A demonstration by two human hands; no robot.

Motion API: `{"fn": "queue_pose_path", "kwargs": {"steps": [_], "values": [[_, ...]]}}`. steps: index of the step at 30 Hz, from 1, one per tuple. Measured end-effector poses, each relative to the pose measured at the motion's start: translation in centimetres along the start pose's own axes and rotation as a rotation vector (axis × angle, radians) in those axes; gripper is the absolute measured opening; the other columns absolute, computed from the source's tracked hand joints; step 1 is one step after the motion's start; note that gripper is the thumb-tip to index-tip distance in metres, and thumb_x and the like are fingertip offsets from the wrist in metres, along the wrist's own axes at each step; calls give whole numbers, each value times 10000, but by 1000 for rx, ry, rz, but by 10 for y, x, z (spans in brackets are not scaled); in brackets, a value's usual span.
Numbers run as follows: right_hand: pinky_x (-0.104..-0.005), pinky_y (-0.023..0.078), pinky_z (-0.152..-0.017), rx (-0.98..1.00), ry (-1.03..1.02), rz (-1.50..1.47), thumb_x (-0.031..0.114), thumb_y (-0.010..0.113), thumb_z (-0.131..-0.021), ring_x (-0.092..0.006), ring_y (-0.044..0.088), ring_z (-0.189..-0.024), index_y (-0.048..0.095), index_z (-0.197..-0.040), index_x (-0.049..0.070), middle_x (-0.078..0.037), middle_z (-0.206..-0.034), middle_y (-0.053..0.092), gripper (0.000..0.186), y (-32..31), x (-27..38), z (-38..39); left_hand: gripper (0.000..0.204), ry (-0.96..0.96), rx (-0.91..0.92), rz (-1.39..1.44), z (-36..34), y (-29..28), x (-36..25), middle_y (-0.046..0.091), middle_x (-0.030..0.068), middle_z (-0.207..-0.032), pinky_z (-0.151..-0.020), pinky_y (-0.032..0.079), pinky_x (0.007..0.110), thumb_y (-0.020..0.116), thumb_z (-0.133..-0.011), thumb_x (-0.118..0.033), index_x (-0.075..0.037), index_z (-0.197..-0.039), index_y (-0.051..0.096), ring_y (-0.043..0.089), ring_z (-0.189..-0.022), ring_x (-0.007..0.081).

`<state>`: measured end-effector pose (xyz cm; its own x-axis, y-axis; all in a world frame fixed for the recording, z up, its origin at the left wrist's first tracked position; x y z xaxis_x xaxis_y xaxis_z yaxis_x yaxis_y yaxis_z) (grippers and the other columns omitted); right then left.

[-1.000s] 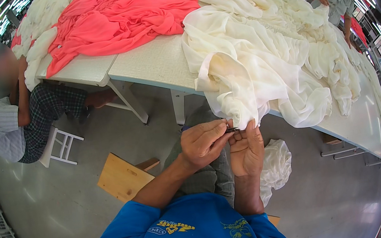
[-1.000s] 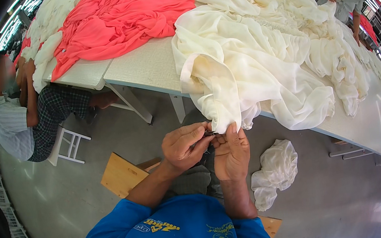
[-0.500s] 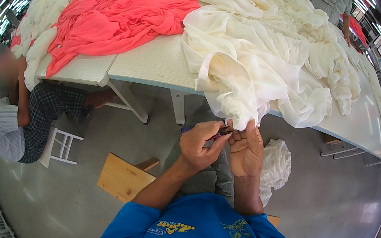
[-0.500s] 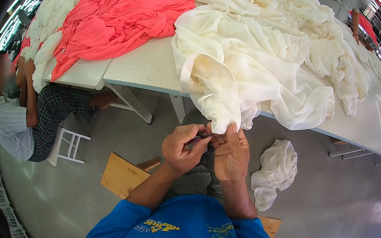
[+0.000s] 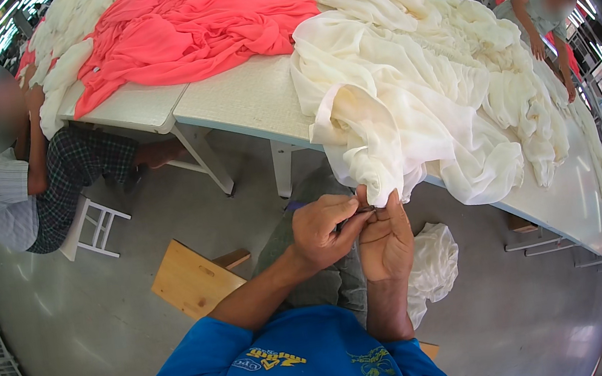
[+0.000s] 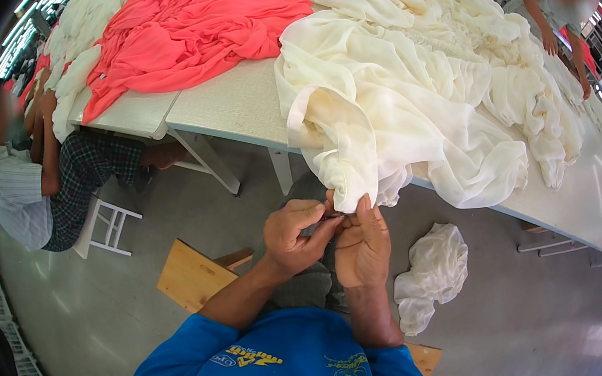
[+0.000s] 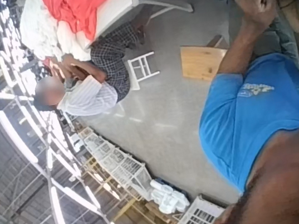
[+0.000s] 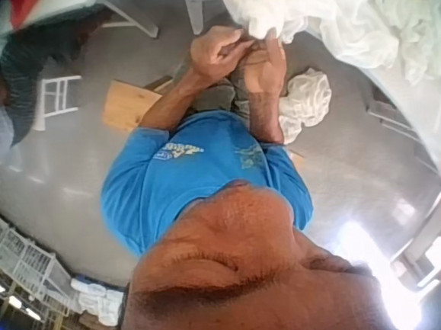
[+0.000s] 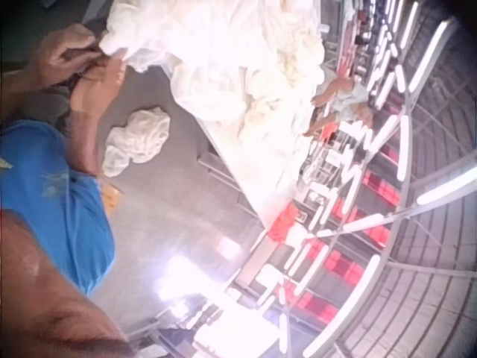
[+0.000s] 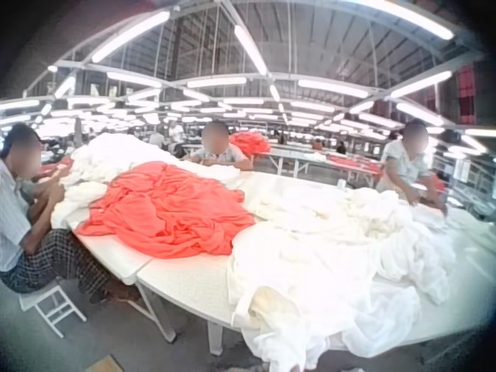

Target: The person uses shears to trim loose threads and edges from white fabric pieces on a table. They repeatedly pick up fabric, snip small sections, and place the pieces back on the table.

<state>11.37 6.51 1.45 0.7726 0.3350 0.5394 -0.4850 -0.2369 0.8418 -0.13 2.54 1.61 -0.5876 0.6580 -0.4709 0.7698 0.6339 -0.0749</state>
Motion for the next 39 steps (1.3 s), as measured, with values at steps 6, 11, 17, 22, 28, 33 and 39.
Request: {"fn": "queue_pose_path", "kwargs": {"steps": [6, 11, 17, 22, 28, 33, 39], "values": [[-374, 492, -1015, 30, 32, -51, 237, 449, -1070, -249, 623, -1170, 487, -1379, -10, -170, -1257, 650, 397, -2, -1, 0, 498, 70, -18, -33, -5, 1, 0, 702, 141, -874, -562, 561, 322, 865, -692, 38, -38, -1099, 589, 717, -717, 266], [-365, 488, -1006, 18, 26, -71, 230, 449, -1068, -253, 623, -1162, 493, -1371, -19, -178, -1246, 655, 394, -4, -1, -2, 503, 106, 2, -42, -6, 1, 2, 698, 147, -872, -537, 555, 322, 875, -683, 26, -37, -1091, 588, 712, -694, 267], [-360, 483, -1002, -1, 30, -76, 229, 452, -1067, -251, 622, -1151, 499, -1359, -29, -178, -1230, 661, 393, -3, 0, -2, 485, 119, 14, -30, -8, 0, 3, 696, 159, -870, -523, 553, 322, 879, -679, 22, -33, -1069, 595, 709, -677, 272], [-362, 482, -1003, 12, 33, -83, 228, 457, -1066, -250, 622, -1149, 505, -1351, -30, -181, -1219, 664, 387, -2, 1, -2, 490, 124, 30, -35, -9, 0, 3, 697, 157, -868, -532, 562, 324, 880, -676, 24, -32, -1068, 590, 710, -682, 272], [-361, 483, -1007, 33, 35, -89, 216, 469, -1061, -252, 624, -1151, 501, -1353, -32, -179, -1219, 664, 384, -2, 1, -2, 491, 116, 20, -51, -9, -2, 3, 705, 156, -873, -540, 567, 320, 874, -685, 27, -32, -1077, 584, 713, -691, 266], [-358, 487, -1002, 68, 36, -98, 204, 474, -1059, -257, 624, -1159, 496, -1359, -31, -179, -1225, 661, 382, 1, 1, -2, 479, 112, 14, -48, -9, -3, 3, 709, 158, -880, -540, 568, 316, 868, -694, 29, -31, -1077, 587, 715, -694, 262], [-358, 489, -997, 74, 41, -100, 203, 471, -1060, -257, 625, -1154, 498, -1357, -29, -178, -1225, 661, 378, 1, 1, -2, 443, 112, 12, -39, -9, -4, 3, 713, 153, -880, -542, 574, 315, 856, -705, 37, -28, -1067, 611, 720, -694, 256]]}}
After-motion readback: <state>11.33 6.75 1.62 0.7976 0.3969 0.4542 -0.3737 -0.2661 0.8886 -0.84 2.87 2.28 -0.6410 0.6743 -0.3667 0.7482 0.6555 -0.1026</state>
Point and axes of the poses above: each hand's wrist, its own z-axis away from the middle knuckle, its own y-axis out of the palm, x = y × z, the point moved 3 cm from there along -z, towards the middle knuckle
